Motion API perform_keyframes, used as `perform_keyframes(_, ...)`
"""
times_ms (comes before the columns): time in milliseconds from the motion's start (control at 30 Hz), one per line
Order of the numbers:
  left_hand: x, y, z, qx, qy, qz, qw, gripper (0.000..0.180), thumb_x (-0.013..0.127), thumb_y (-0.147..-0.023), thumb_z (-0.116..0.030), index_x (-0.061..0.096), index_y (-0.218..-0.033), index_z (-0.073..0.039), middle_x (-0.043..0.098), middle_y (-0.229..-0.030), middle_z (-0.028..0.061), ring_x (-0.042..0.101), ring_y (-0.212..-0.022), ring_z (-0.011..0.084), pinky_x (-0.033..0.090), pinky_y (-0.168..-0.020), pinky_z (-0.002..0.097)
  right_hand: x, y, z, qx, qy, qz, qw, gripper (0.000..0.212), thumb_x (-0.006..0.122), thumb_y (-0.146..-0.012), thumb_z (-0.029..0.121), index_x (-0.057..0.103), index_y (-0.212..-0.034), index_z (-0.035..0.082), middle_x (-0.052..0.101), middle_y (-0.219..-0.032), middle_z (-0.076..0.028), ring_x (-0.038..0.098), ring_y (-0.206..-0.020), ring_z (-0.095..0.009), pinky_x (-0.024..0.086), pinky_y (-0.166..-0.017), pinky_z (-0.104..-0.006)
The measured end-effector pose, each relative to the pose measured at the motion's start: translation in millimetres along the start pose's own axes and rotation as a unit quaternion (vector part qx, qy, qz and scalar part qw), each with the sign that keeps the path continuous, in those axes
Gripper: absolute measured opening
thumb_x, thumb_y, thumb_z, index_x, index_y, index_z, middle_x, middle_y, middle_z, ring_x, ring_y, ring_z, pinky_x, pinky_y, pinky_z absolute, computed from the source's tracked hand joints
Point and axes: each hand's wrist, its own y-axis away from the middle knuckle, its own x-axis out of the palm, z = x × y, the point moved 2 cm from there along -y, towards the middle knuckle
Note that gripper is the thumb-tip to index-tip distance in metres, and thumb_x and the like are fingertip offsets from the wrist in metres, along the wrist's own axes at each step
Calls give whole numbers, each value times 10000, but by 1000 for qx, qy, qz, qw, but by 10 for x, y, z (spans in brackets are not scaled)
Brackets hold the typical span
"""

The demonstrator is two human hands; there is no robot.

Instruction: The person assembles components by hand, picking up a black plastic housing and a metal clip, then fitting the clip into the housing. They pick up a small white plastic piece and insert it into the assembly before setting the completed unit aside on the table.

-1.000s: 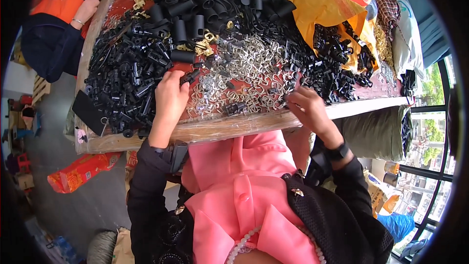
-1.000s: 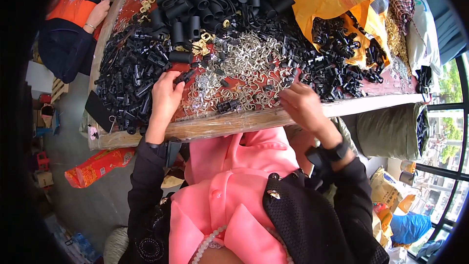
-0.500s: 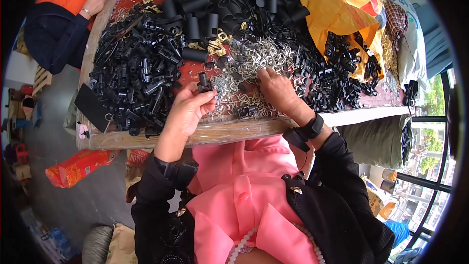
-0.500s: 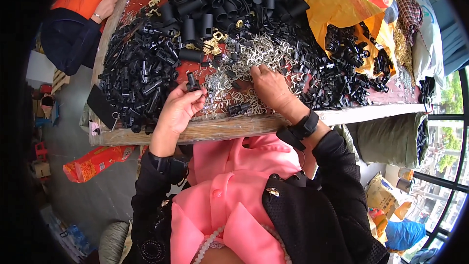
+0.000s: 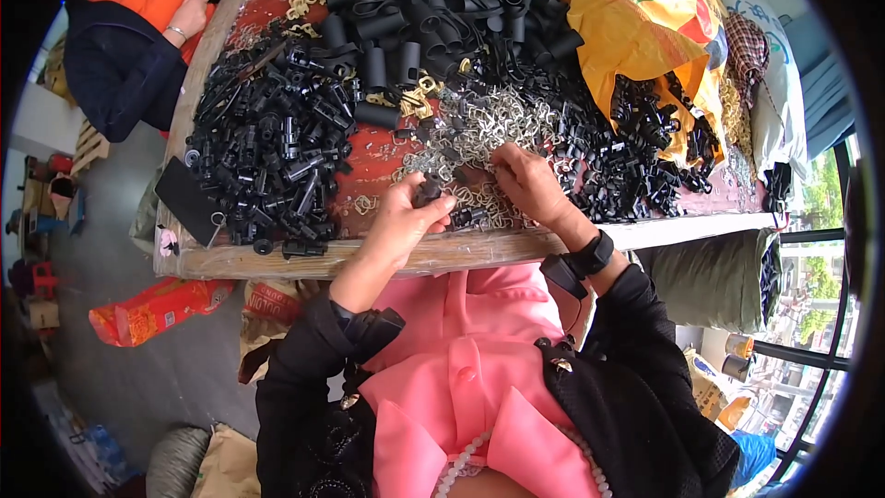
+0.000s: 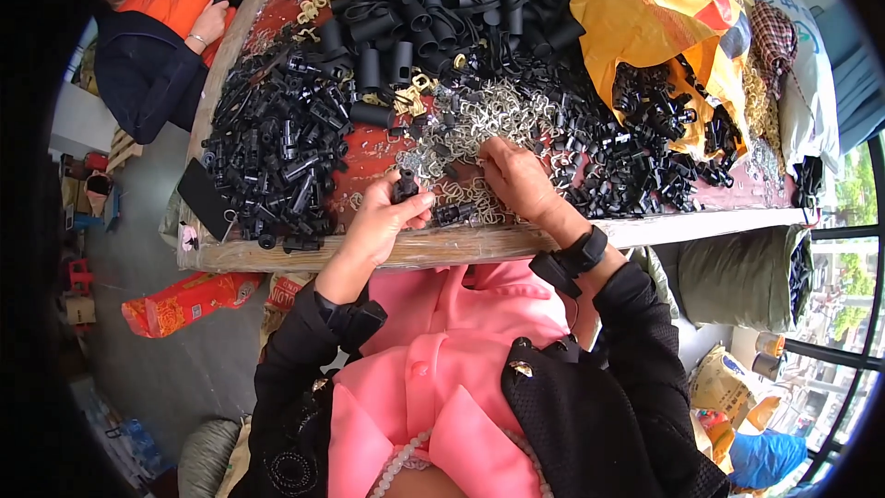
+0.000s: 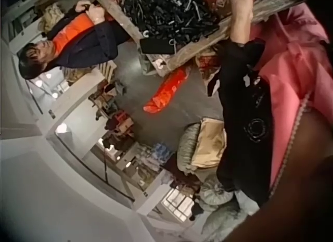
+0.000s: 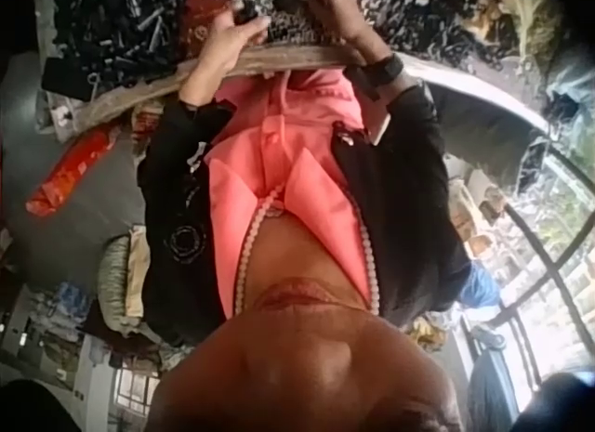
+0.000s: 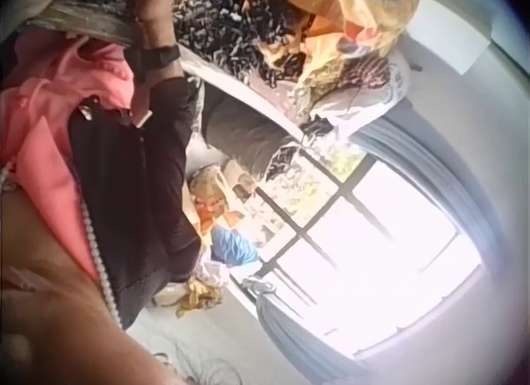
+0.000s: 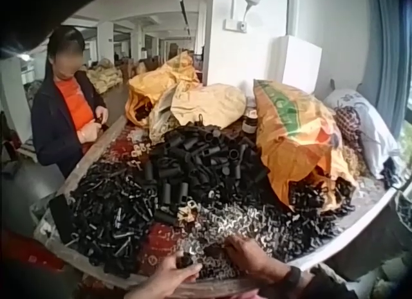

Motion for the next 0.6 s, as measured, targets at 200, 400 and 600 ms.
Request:
perform_keyframes(200, 177, -124, 11, 43, -32, 19, 998, 114, 605, -743, -68, 536, -828, -36, 540, -705, -13, 496, -566, 50, 413, -497, 176, -15, -3, 45, 166, -386, 68, 905, 120, 496, -779, 20, 471, -896, 21, 526, -719, -43, 498, -603, -118, 405, -538, -220)
perform_keyframes(400, 202, -194, 52, 148, -177, -5, 973, 112, 611, -741, -80, 554, -820, -25, 514, -657, -35, 444, -560, 25, 372, -481, 178, 61, -1, 157, 233, -592, 97, 765, 82, 505, -815, 41, 476, -892, 39, 480, -720, 23, 438, -581, -48, 373, -519, -176)
perform_keyframes(600, 189, -160, -50, 181, -230, -16, 956, 115, 605, -749, -104, 554, -819, -29, 506, -640, -37, 437, -551, 24, 359, -474, 178, 96, 10, 169, 238, -604, 83, 756, 93, 513, -810, 36, 478, -896, 42, 480, -720, 16, 441, -575, -56, 378, -523, -174)
